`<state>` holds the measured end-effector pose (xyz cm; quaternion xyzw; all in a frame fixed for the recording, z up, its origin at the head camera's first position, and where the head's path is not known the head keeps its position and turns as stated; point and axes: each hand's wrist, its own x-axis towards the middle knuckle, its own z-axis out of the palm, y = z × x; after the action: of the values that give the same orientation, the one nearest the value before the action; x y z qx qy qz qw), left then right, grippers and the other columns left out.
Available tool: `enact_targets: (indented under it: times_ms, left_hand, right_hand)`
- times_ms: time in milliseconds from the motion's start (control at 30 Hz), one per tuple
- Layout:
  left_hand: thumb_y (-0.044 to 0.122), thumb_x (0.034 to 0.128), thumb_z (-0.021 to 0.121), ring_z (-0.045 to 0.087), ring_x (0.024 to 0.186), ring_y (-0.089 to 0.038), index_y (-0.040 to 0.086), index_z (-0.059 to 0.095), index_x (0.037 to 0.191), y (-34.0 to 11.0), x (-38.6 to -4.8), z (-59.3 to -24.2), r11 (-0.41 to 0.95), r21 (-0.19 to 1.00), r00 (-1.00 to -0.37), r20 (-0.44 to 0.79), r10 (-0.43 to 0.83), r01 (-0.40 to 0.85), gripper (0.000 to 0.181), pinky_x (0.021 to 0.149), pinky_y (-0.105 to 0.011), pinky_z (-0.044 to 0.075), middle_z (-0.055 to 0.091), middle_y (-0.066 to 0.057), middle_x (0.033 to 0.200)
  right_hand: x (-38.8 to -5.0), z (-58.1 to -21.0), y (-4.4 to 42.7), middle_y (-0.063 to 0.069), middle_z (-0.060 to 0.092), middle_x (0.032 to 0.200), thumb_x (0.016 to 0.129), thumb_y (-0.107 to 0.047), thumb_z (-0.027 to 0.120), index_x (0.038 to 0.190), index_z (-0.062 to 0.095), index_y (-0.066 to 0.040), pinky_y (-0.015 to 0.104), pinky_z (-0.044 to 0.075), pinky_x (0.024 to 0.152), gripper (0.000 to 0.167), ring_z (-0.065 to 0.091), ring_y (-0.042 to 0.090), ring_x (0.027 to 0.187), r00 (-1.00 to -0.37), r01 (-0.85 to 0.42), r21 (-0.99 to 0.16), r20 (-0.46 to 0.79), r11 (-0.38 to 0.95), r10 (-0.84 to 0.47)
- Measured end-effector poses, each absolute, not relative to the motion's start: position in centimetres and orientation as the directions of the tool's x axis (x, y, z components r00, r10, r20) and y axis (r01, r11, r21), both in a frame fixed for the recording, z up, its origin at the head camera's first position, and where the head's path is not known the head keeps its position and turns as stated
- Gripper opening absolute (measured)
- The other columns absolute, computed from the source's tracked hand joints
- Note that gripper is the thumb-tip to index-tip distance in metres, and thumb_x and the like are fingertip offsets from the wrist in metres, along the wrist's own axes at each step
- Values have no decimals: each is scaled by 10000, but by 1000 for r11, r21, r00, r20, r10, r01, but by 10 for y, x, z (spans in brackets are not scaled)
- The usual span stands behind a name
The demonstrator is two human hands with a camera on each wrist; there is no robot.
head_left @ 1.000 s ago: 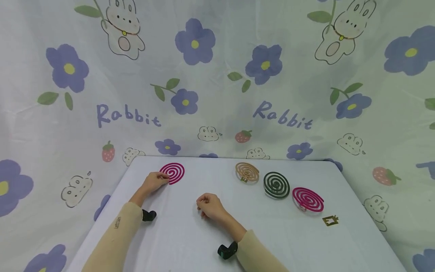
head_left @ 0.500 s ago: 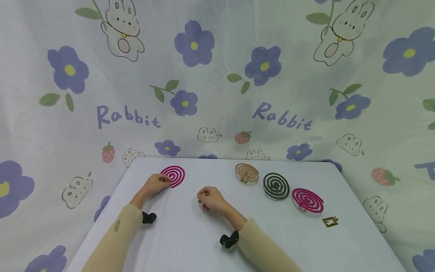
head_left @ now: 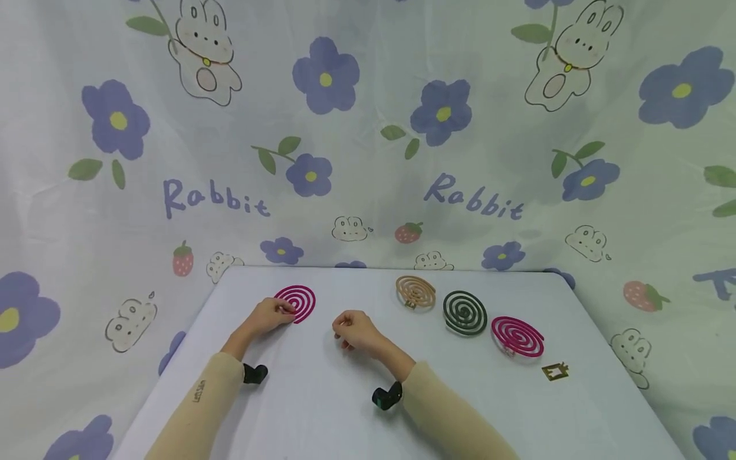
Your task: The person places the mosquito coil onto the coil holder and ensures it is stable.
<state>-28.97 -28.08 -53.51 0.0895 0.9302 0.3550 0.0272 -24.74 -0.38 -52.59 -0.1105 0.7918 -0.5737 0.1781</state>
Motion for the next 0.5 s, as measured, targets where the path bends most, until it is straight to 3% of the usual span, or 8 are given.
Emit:
enact_targets:
  times_ms: [500]
  left_hand:
    - [138,824,773,466,622,-139,56,726,956,-259,-280,-541,714,685,-974,-28,224,145,162,574,-287,402,538,-5,671]
  right_hand:
    - [-248,-524,9,47,649,809,954,-147,609,979,643,-53,274,507,494,103,567,154,575,-920,43,-940,-169,338,-353]
